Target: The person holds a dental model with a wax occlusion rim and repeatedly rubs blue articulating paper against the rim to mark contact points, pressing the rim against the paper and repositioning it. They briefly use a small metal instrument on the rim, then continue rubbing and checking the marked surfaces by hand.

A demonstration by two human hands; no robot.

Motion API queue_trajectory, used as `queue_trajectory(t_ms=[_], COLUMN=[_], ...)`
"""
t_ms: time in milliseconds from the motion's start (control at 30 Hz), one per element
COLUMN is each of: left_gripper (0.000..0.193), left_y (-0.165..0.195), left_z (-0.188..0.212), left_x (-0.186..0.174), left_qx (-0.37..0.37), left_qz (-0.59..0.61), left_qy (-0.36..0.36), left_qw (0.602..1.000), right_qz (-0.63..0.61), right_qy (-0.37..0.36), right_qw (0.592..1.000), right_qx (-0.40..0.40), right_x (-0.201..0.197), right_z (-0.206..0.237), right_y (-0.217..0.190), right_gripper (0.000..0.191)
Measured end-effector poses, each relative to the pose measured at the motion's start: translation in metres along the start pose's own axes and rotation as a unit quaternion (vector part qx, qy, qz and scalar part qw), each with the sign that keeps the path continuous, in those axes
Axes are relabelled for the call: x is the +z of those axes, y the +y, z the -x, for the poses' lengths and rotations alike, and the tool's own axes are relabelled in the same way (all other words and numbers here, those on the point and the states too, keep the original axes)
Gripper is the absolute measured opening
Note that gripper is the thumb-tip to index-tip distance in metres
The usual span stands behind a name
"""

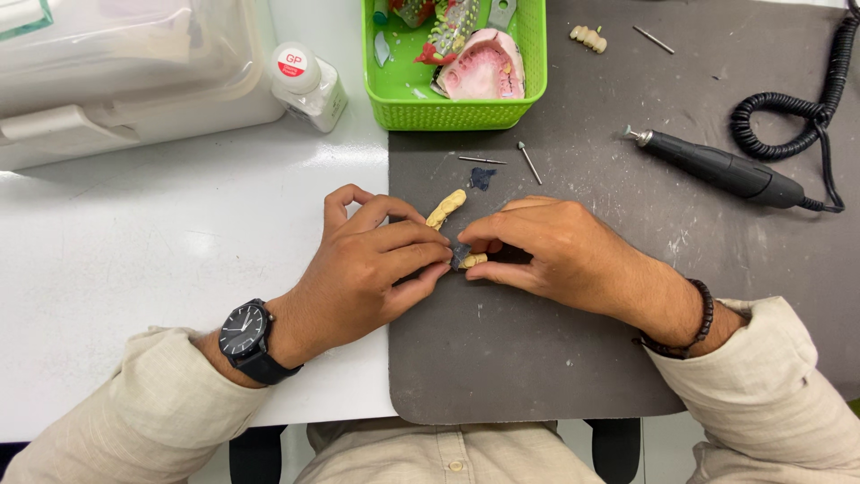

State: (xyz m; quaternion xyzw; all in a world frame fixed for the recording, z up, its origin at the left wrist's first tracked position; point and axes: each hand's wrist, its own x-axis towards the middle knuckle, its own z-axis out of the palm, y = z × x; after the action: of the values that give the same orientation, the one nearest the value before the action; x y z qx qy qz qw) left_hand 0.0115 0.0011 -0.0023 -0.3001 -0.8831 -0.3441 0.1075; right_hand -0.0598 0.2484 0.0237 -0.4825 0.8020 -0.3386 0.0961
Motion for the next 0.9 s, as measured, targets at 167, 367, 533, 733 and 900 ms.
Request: queue_trajectory(t_ms=[167, 367, 533, 733, 900], left_gripper=[0.018, 0.028, 0.034, 0.023, 0.018], left_y=[-0.003, 0.005, 0.028, 0.071, 0.066], left_z=[0.000, -0.007, 0.004, 0.085, 0.179], left_x=[0.002, -0.008, -0.028, -0.006, 0.016], left_qx=[0.003, 0.007, 0.001, 0.028, 0.042], left_qz=[-0.003, -0.032, -0.026, 0.129, -0.016], left_qy=[-0.003, -0.008, 0.000, -0.056, 0.005], left_qw=[1.000, 0.999, 1.000, 0.990, 0.999], right_qz=[-0.003, -0.037, 0.036, 0.026, -0.317], right_qy=[-0.003, -0.022, 0.015, 0.022, -0.116], right_qw=[1.000, 0.999, 0.999, 0.998, 0.935], right_qx=[0.003, 0.013, -0.031, -0.051, 0.107], right_x=[0.001, -0.005, -0.038, -0.027, 0.065], right_z=[-0.001, -0.007, -0.001, 0.070, 0.153], right_y=[0.003, -0.005, -0.020, -0.067, -0.071], right_gripper=[0.037, 0.042, 0.048, 0.037, 0.018])
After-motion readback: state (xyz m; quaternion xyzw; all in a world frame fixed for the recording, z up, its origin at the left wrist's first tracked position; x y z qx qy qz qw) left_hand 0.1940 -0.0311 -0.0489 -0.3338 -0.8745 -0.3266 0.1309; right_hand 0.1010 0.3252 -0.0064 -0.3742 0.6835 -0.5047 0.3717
